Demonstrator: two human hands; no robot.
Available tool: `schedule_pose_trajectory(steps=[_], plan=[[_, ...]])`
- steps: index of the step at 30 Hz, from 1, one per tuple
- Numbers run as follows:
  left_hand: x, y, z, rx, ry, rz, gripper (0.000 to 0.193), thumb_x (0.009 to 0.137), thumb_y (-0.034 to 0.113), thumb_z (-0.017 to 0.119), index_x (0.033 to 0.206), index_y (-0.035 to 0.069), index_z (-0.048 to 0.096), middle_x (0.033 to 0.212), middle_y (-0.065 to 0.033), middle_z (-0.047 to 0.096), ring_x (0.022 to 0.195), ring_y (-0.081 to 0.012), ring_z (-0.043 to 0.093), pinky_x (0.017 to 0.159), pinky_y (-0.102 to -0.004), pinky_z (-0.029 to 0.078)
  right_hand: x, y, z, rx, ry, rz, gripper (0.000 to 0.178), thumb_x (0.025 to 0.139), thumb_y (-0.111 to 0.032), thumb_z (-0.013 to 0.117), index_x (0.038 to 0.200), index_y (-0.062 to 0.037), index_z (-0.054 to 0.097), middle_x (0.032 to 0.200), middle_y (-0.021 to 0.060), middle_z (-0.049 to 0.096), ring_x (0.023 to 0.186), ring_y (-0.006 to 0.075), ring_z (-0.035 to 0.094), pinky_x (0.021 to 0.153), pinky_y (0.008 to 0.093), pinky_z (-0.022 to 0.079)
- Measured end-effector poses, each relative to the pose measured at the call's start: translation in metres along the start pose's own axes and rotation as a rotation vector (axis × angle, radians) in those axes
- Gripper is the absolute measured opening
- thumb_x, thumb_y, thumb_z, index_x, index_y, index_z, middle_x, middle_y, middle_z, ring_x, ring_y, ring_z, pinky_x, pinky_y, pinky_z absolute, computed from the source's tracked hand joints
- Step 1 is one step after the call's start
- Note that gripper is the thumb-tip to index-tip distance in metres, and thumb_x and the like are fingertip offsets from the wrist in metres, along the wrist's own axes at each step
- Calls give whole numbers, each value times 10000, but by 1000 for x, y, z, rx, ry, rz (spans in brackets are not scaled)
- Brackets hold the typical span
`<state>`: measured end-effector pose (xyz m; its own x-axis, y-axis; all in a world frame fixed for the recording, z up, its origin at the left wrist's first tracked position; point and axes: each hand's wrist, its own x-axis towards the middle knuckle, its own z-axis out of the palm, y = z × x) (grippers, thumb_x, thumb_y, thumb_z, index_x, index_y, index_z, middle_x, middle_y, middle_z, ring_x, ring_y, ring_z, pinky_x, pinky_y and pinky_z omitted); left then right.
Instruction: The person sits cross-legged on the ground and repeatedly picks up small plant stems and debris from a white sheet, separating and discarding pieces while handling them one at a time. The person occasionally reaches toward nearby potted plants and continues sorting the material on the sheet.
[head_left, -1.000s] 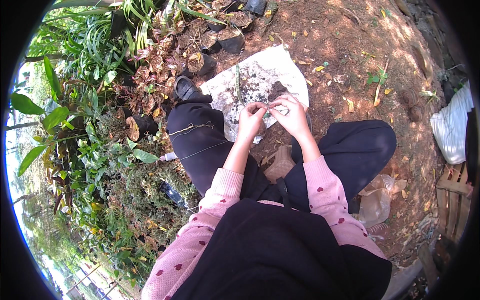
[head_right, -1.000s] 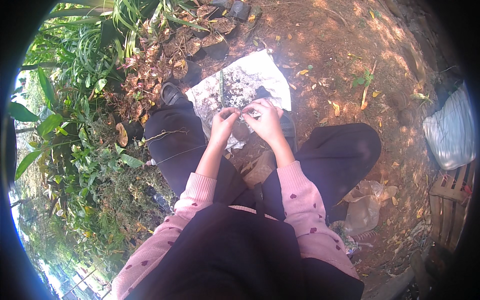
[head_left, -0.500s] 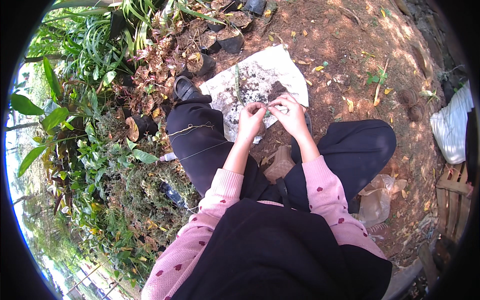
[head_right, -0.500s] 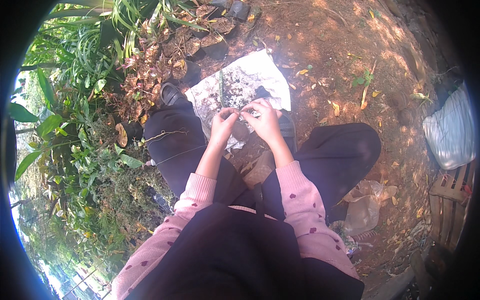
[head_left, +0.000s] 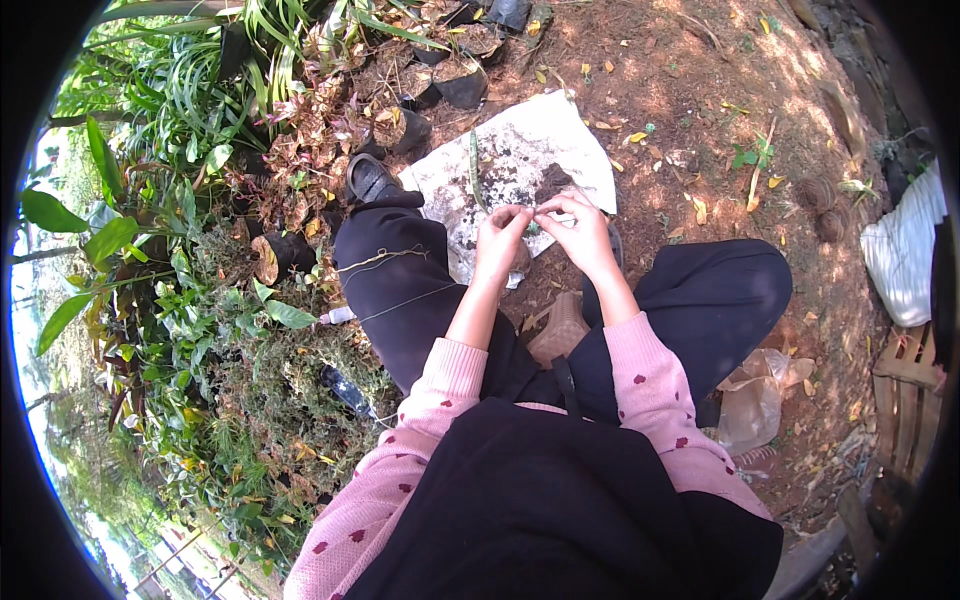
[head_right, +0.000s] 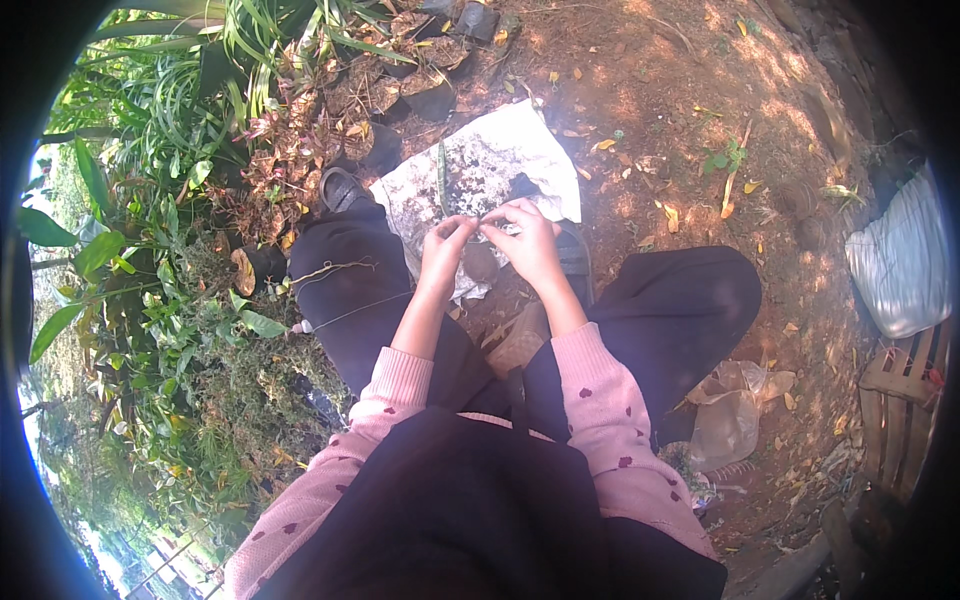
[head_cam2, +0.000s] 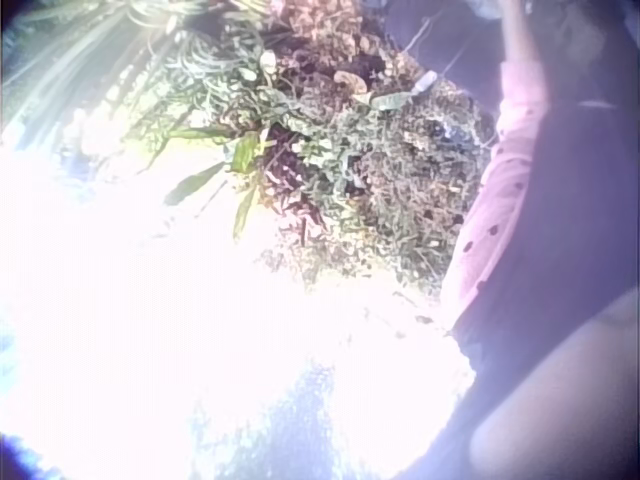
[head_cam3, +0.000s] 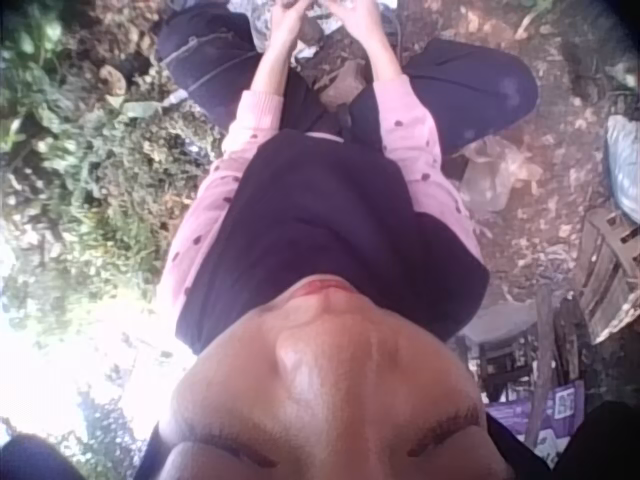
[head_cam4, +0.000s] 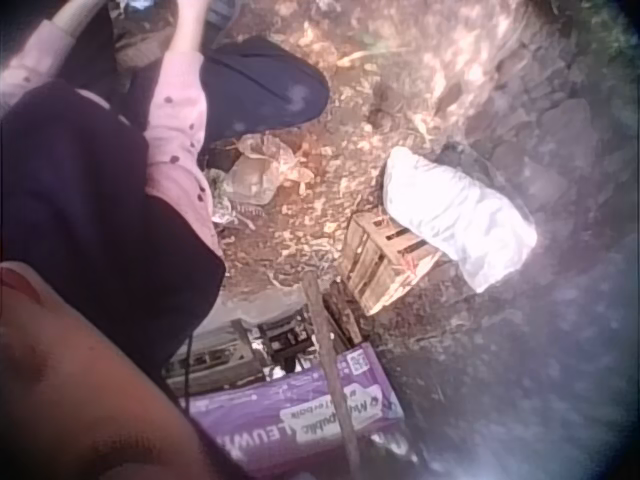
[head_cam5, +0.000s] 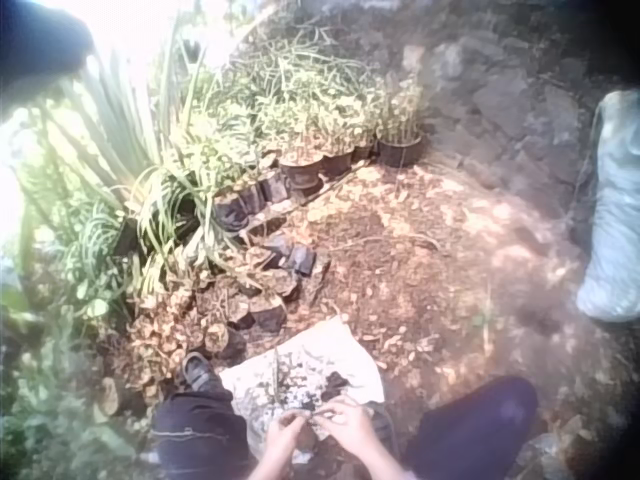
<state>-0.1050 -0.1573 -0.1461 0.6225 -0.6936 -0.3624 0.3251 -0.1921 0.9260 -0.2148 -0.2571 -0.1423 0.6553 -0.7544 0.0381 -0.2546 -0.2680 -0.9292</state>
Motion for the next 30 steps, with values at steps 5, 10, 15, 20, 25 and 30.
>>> schedule_pose_trajectory(steps=[5,10,15,20,25,30], plan=[[-1,0,3,-9,29,30,185,851,208,638,871,25,657,793,17,594,737,-55,487,662,-221,375,0,-2,1,3,20,-7,153,723,-179,735,852,-104,700,855,16,630,815,155,609,733,274,445],[2,-6,1,27,62,36,216,862,205,635,928,-1,646,855,-12,614,787,-74,514,707,-230,399,0,-3,-1,-18,0,-6,141,733,-168,724,849,-96,687,850,22,631,817,156,611,726,277,453],[3,-6,2,37,117,44,208,864,158,629,929,-39,625,869,-61,641,802,-102,554,749,-245,430,2,8,1,95,-4,20,128,766,-105,688,882,-57,663,864,34,629,831,140,601,735,265,460],[5,-8,2,30,108,62,193,864,146,626,916,-40,631,880,-62,630,815,-105,555,753,-246,431,3,15,3,99,-4,27,139,787,-126,682,910,-63,667,915,35,641,857,129,621,710,260,489],[7,-13,0,98,53,155,168,860,137,626,901,-26,641,893,-54,608,841,-107,552,768,-247,428,1,17,4,108,-26,63,163,801,-162,679,937,-71,676,926,30,641,856,135,624,761,272,471],[4,-9,1,130,16,237,142,851,125,635,902,-6,649,887,-32,617,864,-110,561,803,-259,425,1,18,4,160,-42,165,160,816,-142,664,929,-29,675,903,36,630,828,120,600,743,256,456]])
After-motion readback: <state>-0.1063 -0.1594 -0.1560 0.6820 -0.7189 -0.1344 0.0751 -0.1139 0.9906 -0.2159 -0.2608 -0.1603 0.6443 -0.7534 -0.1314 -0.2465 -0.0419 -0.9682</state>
